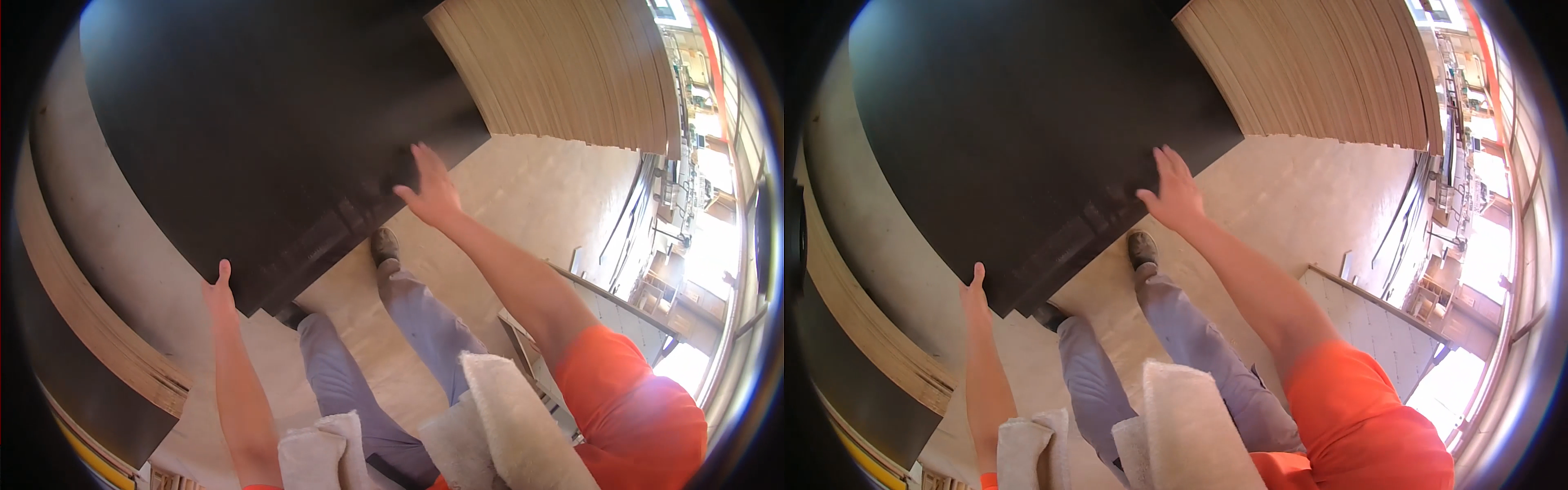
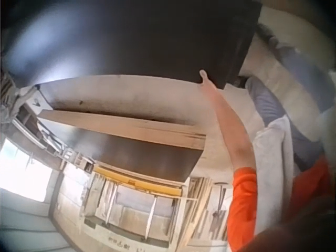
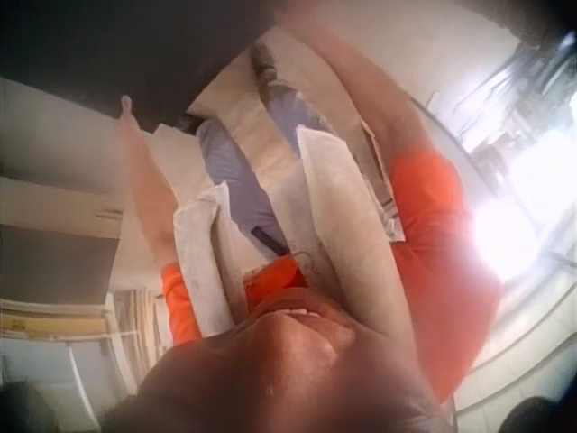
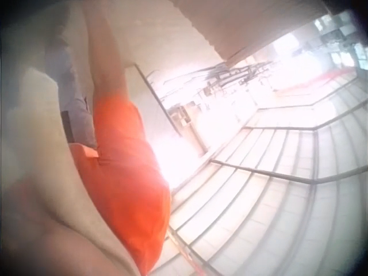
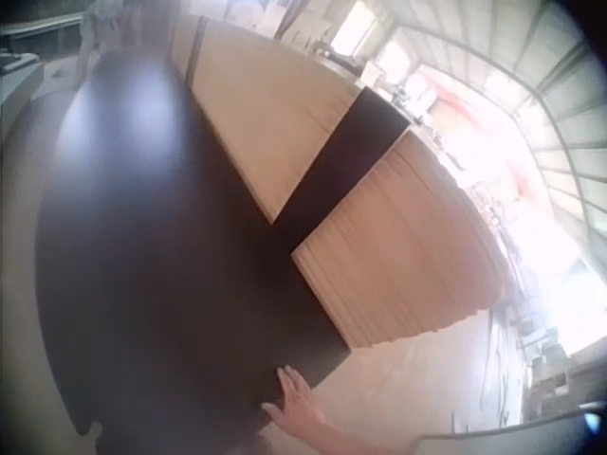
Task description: The person carries a large panel with a coworker to load it into a cutting machine, guides it through the machine to cut it, and then carries the cut panel to place it onto a stack.
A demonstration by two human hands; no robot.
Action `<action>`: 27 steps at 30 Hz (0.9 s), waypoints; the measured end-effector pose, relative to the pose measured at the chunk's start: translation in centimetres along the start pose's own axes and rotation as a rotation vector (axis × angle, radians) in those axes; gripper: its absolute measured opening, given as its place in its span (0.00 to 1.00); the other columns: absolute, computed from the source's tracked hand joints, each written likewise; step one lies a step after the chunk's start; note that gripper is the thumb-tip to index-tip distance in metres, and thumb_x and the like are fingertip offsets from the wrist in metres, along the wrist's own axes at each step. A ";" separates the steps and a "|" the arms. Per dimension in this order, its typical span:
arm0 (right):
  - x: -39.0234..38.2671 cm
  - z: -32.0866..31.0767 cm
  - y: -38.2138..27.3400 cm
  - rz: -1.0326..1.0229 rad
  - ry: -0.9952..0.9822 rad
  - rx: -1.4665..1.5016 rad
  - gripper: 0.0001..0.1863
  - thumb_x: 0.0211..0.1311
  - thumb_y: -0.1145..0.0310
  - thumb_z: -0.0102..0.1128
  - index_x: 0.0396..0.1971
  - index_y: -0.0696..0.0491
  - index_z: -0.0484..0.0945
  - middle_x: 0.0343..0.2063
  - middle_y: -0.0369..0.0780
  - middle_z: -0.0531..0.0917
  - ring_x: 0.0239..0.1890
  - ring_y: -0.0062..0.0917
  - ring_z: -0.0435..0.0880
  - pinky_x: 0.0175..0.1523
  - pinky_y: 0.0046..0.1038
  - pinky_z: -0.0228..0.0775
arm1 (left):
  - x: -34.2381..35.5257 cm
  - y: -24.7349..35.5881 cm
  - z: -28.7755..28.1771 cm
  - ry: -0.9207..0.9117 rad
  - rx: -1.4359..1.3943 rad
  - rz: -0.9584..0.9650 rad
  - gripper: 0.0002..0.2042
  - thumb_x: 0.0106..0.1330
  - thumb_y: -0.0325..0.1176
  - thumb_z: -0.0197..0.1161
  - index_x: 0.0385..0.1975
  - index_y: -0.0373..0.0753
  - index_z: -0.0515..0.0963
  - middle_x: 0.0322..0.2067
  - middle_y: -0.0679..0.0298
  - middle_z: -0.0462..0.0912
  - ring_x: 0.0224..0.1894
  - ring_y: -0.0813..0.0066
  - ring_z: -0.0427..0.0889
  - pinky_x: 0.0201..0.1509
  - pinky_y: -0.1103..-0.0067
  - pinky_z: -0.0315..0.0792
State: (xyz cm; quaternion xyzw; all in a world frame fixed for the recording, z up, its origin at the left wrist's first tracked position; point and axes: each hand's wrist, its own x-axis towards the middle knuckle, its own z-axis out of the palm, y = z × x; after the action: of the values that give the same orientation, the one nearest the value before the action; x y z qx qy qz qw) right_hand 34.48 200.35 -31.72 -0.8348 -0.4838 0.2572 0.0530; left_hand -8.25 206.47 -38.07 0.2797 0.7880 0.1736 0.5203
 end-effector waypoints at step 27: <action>15.3 -4.5 12.2 0.168 0.112 -0.227 0.55 0.45 0.46 0.72 0.70 0.53 0.51 0.69 0.50 0.53 0.70 0.45 0.53 0.70 0.41 0.54 | -3.1 -2.2 3.8 0.204 -0.018 0.008 0.33 0.58 0.42 0.73 0.59 0.30 0.68 0.54 0.57 0.76 0.53 0.65 0.76 0.57 0.74 0.70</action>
State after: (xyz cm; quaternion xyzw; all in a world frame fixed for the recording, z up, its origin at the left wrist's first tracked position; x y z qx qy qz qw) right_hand 52.24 207.40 -37.76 -0.8861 -0.4345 0.1573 -0.0363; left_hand -4.43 202.73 -38.55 0.2590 0.8341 0.2105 0.4392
